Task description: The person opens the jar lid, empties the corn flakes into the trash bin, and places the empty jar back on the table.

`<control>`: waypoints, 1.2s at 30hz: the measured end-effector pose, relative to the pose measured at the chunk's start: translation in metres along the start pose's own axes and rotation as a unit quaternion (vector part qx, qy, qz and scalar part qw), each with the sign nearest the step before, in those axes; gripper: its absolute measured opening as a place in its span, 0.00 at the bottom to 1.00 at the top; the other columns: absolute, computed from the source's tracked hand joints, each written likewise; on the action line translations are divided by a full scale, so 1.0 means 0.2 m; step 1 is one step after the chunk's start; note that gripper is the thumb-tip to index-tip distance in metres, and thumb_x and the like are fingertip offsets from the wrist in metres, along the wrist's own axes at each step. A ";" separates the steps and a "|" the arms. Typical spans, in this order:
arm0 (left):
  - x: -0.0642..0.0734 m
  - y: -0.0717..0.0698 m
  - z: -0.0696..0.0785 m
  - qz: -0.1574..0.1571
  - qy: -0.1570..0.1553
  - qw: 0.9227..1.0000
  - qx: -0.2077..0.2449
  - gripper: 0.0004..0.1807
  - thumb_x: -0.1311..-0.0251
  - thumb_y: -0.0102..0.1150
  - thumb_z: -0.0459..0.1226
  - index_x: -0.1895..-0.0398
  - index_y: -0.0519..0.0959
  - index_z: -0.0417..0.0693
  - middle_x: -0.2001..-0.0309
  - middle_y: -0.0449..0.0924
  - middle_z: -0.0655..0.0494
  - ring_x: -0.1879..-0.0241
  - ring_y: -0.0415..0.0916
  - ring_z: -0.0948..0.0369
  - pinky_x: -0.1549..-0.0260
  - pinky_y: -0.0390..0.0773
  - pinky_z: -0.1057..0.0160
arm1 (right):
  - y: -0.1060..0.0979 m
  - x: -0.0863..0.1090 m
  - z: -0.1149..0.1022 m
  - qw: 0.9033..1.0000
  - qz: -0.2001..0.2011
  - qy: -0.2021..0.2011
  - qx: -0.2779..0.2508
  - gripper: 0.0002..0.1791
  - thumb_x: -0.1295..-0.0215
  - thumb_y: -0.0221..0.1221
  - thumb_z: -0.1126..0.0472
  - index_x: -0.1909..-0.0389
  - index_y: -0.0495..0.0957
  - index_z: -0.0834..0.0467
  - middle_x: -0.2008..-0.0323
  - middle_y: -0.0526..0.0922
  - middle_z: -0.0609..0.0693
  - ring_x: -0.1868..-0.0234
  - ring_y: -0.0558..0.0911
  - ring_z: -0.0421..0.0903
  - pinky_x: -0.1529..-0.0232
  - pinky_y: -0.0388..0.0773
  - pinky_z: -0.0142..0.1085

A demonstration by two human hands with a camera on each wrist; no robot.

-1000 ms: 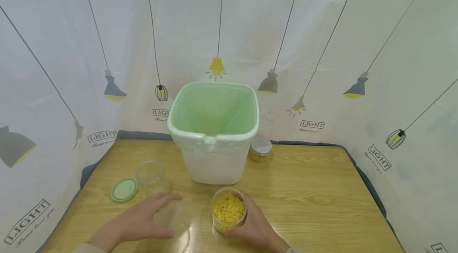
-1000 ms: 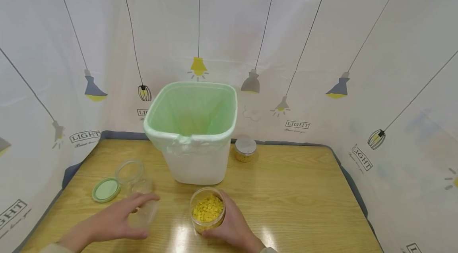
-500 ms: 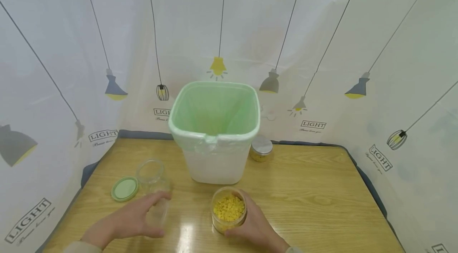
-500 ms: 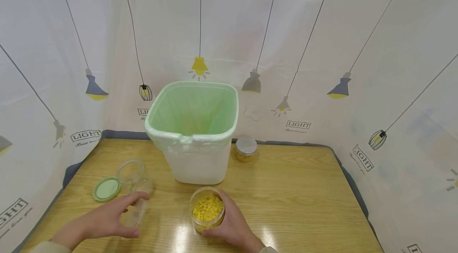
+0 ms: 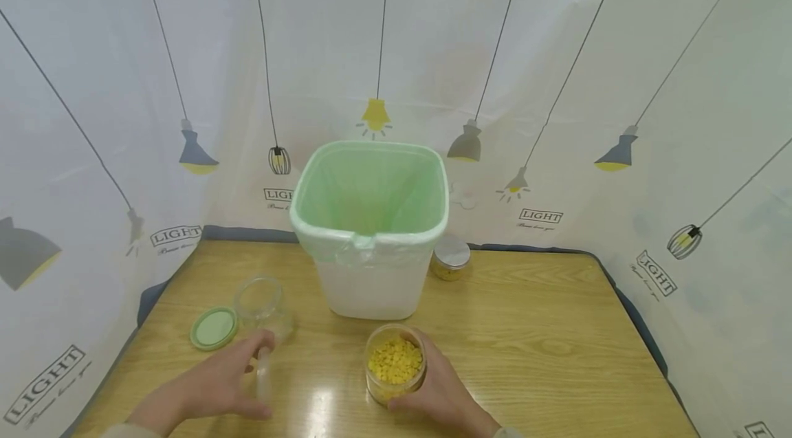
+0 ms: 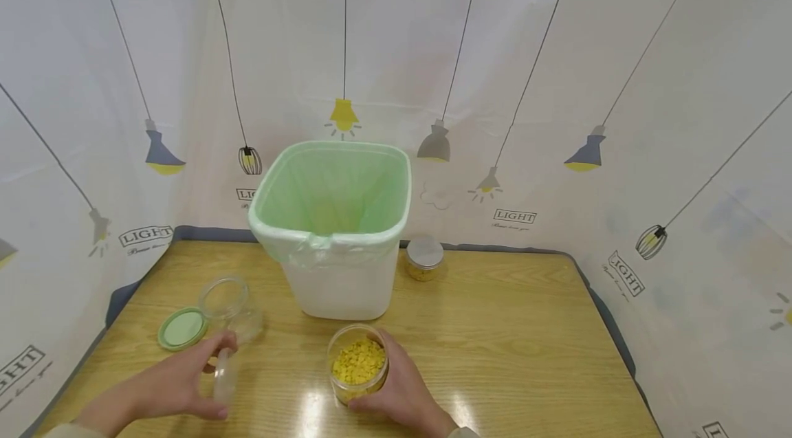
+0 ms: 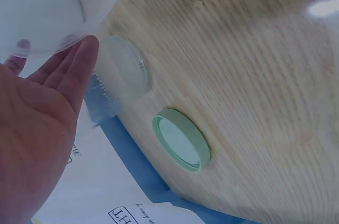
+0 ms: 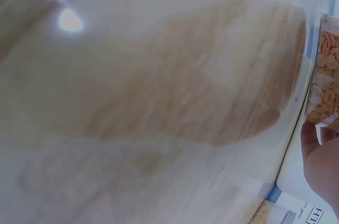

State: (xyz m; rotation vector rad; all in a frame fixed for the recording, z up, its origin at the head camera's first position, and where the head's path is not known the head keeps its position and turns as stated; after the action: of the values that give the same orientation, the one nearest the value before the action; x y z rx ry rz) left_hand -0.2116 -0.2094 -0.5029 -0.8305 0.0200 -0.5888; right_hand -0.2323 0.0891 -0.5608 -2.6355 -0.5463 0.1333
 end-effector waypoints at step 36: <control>0.12 -0.12 -0.33 -0.030 -0.121 0.985 -0.120 0.65 0.74 0.81 0.53 0.29 0.59 0.35 0.36 0.65 0.29 0.40 0.67 0.31 0.48 0.70 0.29 | 0.01 -0.01 0.01 1.000 0.000 0.001 0.010 0.59 0.64 0.76 0.38 0.30 0.54 0.36 0.31 0.66 0.42 0.31 0.68 0.42 0.30 0.63 0.54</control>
State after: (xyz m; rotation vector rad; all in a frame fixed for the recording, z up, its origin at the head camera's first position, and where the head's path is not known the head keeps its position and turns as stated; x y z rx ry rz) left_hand -0.2185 -0.2801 -0.5267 -1.1365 -0.1596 -0.5458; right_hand -0.2334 0.0876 -0.5645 -2.6160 -0.5424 0.1340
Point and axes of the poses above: each hand's wrist, its own x-axis away from the middle knuckle, its own y-axis out of the palm, z = x × y, the point moved 10 cm from there along -x, towards the middle knuckle
